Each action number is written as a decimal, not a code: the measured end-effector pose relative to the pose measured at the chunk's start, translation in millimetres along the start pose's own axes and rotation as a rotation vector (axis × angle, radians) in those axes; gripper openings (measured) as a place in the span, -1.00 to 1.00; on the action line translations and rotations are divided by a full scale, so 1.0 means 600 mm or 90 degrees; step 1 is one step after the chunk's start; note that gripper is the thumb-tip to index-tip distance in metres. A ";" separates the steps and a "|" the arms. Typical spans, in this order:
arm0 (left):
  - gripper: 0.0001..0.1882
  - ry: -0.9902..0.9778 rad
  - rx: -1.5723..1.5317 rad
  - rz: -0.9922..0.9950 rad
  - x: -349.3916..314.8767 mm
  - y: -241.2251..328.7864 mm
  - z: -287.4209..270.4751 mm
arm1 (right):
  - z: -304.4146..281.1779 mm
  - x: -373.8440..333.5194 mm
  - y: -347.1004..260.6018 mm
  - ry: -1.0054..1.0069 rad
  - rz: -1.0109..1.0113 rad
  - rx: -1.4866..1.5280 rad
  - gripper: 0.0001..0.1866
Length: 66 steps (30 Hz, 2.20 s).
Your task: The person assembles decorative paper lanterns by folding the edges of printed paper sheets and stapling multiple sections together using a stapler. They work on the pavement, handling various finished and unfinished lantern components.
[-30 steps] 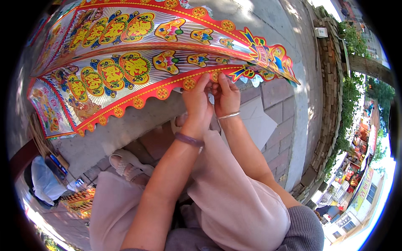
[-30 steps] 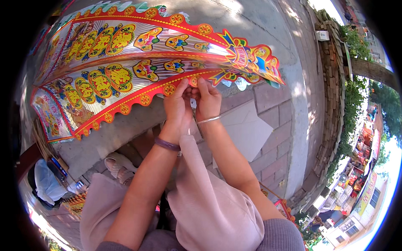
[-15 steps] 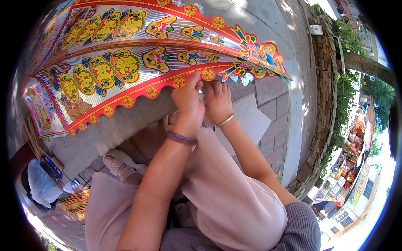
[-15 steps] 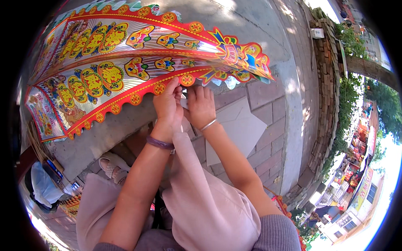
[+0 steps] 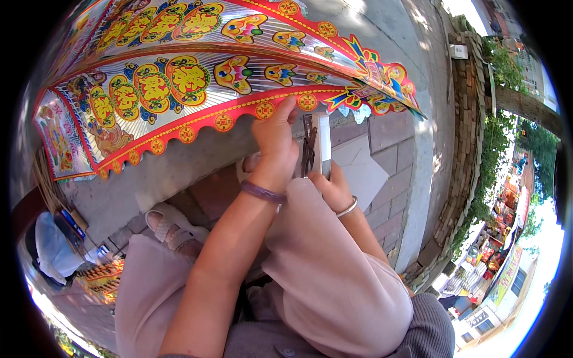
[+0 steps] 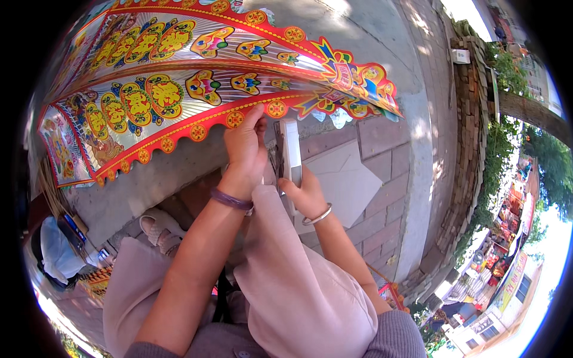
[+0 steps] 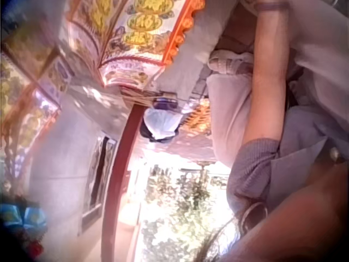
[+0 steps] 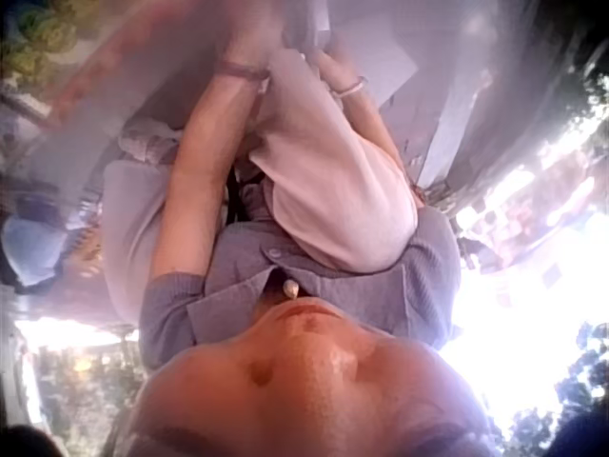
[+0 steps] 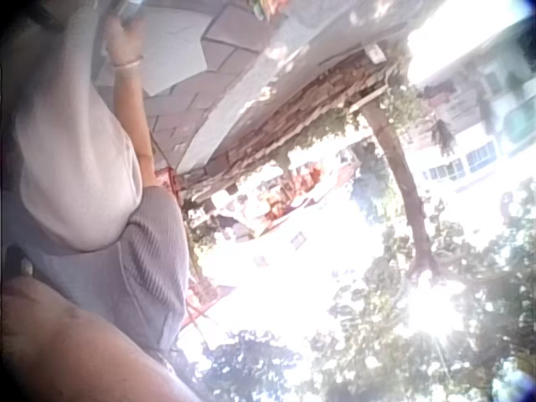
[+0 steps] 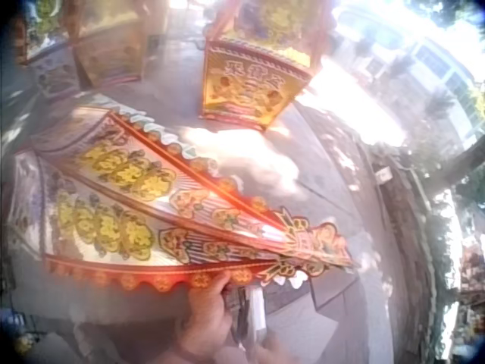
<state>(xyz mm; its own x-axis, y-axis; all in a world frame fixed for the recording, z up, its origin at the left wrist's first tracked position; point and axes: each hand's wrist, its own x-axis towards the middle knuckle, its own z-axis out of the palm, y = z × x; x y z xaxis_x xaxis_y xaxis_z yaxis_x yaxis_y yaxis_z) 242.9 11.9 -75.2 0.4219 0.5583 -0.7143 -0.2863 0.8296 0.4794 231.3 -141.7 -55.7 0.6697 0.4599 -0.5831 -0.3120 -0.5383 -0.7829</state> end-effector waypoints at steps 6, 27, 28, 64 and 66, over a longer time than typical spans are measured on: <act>-0.83 -0.022 -0.012 0.006 0.000 -0.002 -0.001 | 0.010 0.017 -0.006 0.049 -0.102 -0.096 -0.64; -0.86 -0.019 0.004 0.027 0.005 -0.009 -0.014 | 0.041 0.059 -0.029 0.098 -0.071 -0.176 -0.71; -0.86 -0.019 0.007 0.020 0.007 -0.010 -0.015 | 0.040 0.059 -0.032 0.091 -0.048 -0.172 -0.71; -0.81 -0.143 0.054 -0.127 -0.021 -0.066 0.007 | -0.036 0.145 -0.033 0.298 -0.065 0.734 -0.90; -0.78 -0.152 0.058 -0.131 -0.016 -0.073 0.013 | -0.037 0.147 -0.032 0.288 -0.088 0.731 -0.89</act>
<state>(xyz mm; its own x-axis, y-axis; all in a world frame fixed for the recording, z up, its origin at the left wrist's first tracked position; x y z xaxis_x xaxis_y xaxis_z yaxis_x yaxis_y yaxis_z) 258.2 -29.5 -85.3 0.6558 0.3553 -0.6661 -0.1004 0.9155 0.3895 311.4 -106.1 -87.3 0.8445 0.0559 -0.5326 -0.4772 0.5300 -0.7010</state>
